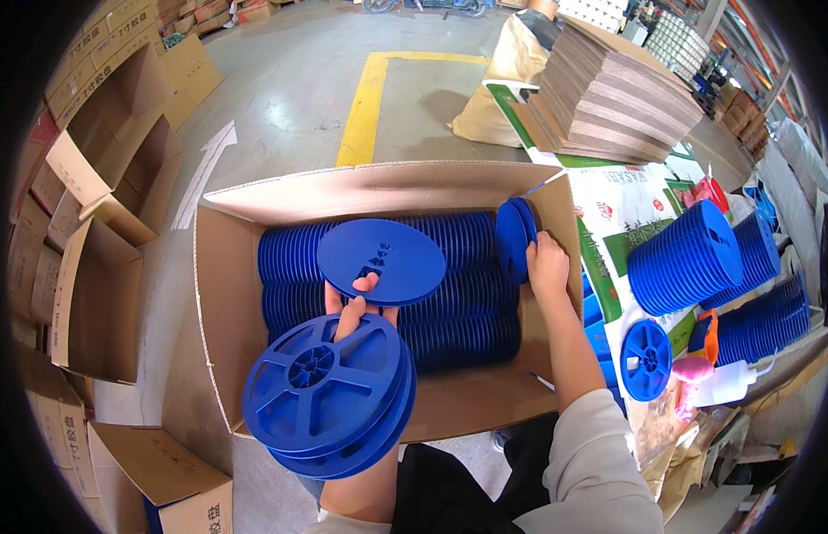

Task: The person repeatedly picks up stacks of blue plastic lids, separates them, and places them into a cardboard box. The person continues this process until the box is filled with the lids.

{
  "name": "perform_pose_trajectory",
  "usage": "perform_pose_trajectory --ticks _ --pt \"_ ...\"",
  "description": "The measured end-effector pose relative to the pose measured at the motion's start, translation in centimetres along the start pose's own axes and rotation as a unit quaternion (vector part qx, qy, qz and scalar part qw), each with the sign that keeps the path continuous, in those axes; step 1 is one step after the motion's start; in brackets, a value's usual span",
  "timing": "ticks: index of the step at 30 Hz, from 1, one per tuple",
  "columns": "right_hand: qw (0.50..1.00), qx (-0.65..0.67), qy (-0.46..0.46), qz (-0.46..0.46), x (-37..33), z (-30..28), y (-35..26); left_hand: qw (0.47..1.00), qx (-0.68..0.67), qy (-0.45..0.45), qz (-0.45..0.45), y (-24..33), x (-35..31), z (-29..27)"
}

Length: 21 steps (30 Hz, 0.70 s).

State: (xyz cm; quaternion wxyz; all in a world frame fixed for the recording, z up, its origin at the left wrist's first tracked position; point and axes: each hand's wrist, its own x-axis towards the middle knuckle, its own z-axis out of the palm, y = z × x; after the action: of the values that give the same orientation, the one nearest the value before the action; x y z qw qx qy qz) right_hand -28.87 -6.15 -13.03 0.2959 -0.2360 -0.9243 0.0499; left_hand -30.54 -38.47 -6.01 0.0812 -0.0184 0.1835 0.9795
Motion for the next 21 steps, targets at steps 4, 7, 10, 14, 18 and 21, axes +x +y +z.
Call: perform_pose_trajectory --ticks 4,7,10,14,18,21 --pt "0.998 -0.025 -0.038 0.039 0.6 2.2 0.0 1.000 0.002 0.026 0.000 0.5 0.1 -0.1" --pt "0.998 -0.027 -0.030 0.054 1.6 2.0 -0.4 1.000 0.004 0.017 0.003 0.8 0.1 0.2" --pt "0.997 -0.031 -0.048 0.045 2.2 2.1 -1.0 1.000 -0.003 -0.012 0.000 0.8 0.3 -0.3" --pt "0.994 -0.022 -0.092 0.053 1.3 3.9 -0.8 1.000 -0.005 -0.002 -0.015 0.5 0.1 -0.1" --pt "0.992 0.077 -0.093 -0.029 -0.9 8.5 2.4 1.000 -0.005 -0.017 -0.026 -0.2 0.3 0.3" --pt "0.984 0.173 -0.040 -0.023 2.7 3.8 -1.4 0.999 0.006 -0.036 -0.020 0.0 0.0 0.1"
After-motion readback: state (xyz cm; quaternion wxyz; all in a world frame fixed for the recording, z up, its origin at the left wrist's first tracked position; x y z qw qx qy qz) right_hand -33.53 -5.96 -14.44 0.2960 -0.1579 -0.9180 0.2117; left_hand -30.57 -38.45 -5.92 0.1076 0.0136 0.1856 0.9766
